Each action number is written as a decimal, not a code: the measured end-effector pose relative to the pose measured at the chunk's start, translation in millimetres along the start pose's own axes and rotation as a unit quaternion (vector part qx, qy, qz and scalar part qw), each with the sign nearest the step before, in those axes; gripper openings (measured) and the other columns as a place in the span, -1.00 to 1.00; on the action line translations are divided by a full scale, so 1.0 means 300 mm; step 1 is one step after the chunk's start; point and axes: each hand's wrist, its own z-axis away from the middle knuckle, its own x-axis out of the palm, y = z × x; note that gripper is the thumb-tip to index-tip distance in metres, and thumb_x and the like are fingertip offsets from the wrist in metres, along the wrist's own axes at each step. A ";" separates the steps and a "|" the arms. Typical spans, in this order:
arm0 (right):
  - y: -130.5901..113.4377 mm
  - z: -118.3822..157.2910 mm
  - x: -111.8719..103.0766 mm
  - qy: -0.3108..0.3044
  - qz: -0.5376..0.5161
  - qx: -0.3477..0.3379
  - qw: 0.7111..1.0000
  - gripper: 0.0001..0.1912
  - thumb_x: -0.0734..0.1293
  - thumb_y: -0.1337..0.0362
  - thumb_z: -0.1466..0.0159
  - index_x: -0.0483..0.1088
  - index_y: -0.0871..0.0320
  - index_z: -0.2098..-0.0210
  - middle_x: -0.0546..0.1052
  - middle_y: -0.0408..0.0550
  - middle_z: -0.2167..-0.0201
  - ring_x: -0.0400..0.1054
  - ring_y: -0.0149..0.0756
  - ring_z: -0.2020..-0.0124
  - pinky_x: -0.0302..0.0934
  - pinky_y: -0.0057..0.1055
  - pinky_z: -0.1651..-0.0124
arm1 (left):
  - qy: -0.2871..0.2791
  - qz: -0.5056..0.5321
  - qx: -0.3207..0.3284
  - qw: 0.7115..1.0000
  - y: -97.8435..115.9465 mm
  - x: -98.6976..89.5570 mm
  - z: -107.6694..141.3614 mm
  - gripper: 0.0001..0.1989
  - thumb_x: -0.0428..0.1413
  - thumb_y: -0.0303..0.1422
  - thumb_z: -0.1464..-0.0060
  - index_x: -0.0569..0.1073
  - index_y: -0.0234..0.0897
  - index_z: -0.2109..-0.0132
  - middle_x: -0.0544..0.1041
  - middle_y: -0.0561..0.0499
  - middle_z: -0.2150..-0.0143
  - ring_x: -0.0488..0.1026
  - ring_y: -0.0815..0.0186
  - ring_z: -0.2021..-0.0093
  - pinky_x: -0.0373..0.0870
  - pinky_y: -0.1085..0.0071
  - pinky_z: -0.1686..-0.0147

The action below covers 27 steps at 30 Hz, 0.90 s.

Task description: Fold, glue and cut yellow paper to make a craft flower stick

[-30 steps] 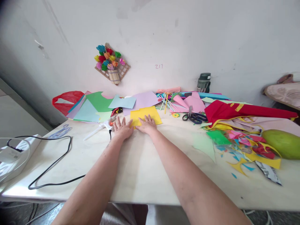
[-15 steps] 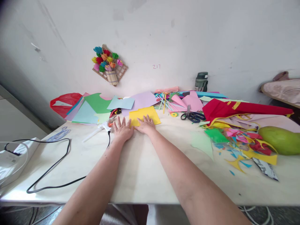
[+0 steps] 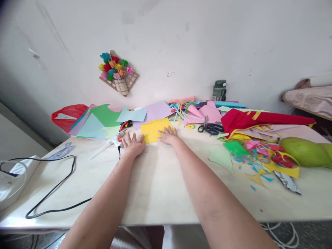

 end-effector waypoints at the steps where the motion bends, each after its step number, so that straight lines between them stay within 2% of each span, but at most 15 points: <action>1: 0.004 0.002 -0.001 -0.001 0.001 0.001 1.000 -0.41 -0.02 -0.02 -0.21 -0.21 -0.13 -0.21 -0.30 -0.21 -0.27 -0.62 -0.28 -0.23 -0.62 -0.12 -0.17 | 0.001 -0.001 -0.001 1.000 -0.002 0.002 -0.002 -0.49 -0.25 -0.15 -0.07 0.08 0.01 -0.18 -0.12 0.10 -0.28 -0.55 0.07 -0.23 -0.51 -0.11 -0.09; 5: 0.005 0.002 0.000 -0.002 0.005 -0.001 1.000 -0.42 -0.03 -0.03 -0.21 -0.20 -0.13 -0.21 -0.30 -0.21 -0.27 -0.61 -0.28 -0.24 -0.62 -0.12 -0.17 | 0.046 -0.017 0.018 0.999 0.001 0.007 -0.002 -0.49 -0.20 -0.27 -0.06 0.08 -0.06 -0.19 -0.10 0.09 -0.28 -0.52 0.13 -0.24 -0.46 0.00 -0.14; 8: 0.002 -0.006 0.006 0.002 0.007 -0.002 1.000 -0.41 -0.04 -0.05 -0.20 -0.19 -0.14 -0.21 -0.29 -0.20 -0.27 -0.59 -0.25 -0.24 -0.61 -0.10 -0.16 | 0.098 -0.012 0.122 0.988 0.036 0.001 0.021 -0.48 -0.25 -0.34 -0.08 0.03 -0.21 -0.22 -0.06 0.03 -0.27 -0.41 0.22 -0.26 -0.35 0.14 -0.18; 10: 0.002 -0.011 0.011 0.005 0.010 0.001 1.000 -0.41 -0.05 -0.06 -0.20 -0.19 -0.14 -0.21 -0.29 -0.20 -0.27 -0.57 -0.22 -0.24 -0.60 -0.09 -0.16 | 0.083 0.005 0.208 0.975 0.074 -0.003 0.045 -0.49 -0.31 -0.31 -0.12 0.01 -0.28 -0.22 -0.03 0.02 -0.27 -0.35 0.27 -0.27 -0.30 0.21 -0.19; 11: 0.003 -0.013 0.013 0.007 0.012 0.001 1.000 -0.41 -0.06 -0.06 -0.21 -0.19 -0.13 -0.21 -0.29 -0.20 -0.27 -0.56 -0.22 -0.24 -0.59 -0.09 -0.16 | 0.060 0.014 0.242 0.968 0.094 -0.003 0.057 -0.49 -0.34 -0.27 -0.14 0.00 -0.28 -0.22 -0.03 0.01 -0.26 -0.32 0.28 -0.26 -0.27 0.24 -0.19; 12: 0.004 -0.015 0.016 0.009 0.013 0.002 1.000 -0.42 -0.07 -0.05 -0.21 -0.19 -0.14 -0.21 -0.29 -0.20 -0.27 -0.56 -0.22 -0.24 -0.58 -0.09 -0.17 | 0.025 0.022 0.249 0.968 0.113 -0.001 0.067 -0.48 -0.36 -0.24 -0.14 0.00 -0.28 -0.22 -0.02 0.00 -0.26 -0.28 0.27 -0.26 -0.23 0.24 -0.18; 14: 0.006 -0.017 0.019 0.013 0.014 0.001 1.000 -0.43 -0.07 -0.04 -0.21 -0.19 -0.14 -0.21 -0.30 -0.22 -0.27 -0.56 -0.22 -0.24 -0.56 -0.09 -0.17 | -0.030 0.034 0.224 0.974 0.141 0.006 0.081 -0.45 -0.38 -0.18 -0.14 0.02 -0.33 -0.21 -0.05 -0.09 -0.27 -0.22 0.20 -0.26 -0.16 0.20 -0.15; 16: 0.007 -0.017 0.021 0.013 0.014 0.000 1.000 -0.42 -0.07 -0.04 -0.21 -0.20 -0.13 -0.21 -0.31 -0.22 -0.27 -0.56 -0.23 -0.24 -0.55 -0.09 -0.17 | -0.042 0.041 0.195 0.979 0.154 0.015 0.086 -0.40 -0.38 -0.13 -0.13 0.01 -0.41 -0.21 -0.10 -0.18 -0.27 -0.23 0.15 -0.25 -0.13 0.17 -0.14; 21: 0.014 -0.003 0.015 0.017 0.034 -0.003 0.999 -0.43 -0.09 0.03 -0.24 -0.23 -0.05 -0.23 -0.29 -0.23 -0.27 -0.57 -0.25 -0.24 -0.63 -0.10 -0.17 | -0.032 0.027 0.162 0.986 0.159 0.025 0.090 -0.34 -0.37 -0.10 -0.11 -0.03 -0.51 -0.22 -0.15 -0.25 -0.27 -0.27 0.03 -0.25 -0.17 0.13 -0.14; 27: 0.051 0.009 0.005 0.020 0.033 0.025 0.999 -0.42 -0.11 0.03 -0.23 -0.22 -0.01 -0.23 -0.28 -0.22 -0.26 -0.56 -0.25 -0.24 -0.62 -0.09 -0.17 | -0.007 0.009 0.141 0.990 0.162 0.034 0.105 -0.31 -0.36 -0.02 -0.07 -0.03 -0.37 -0.23 -0.14 -0.20 -0.27 -0.28 -0.12 -0.23 -0.24 0.01 -0.12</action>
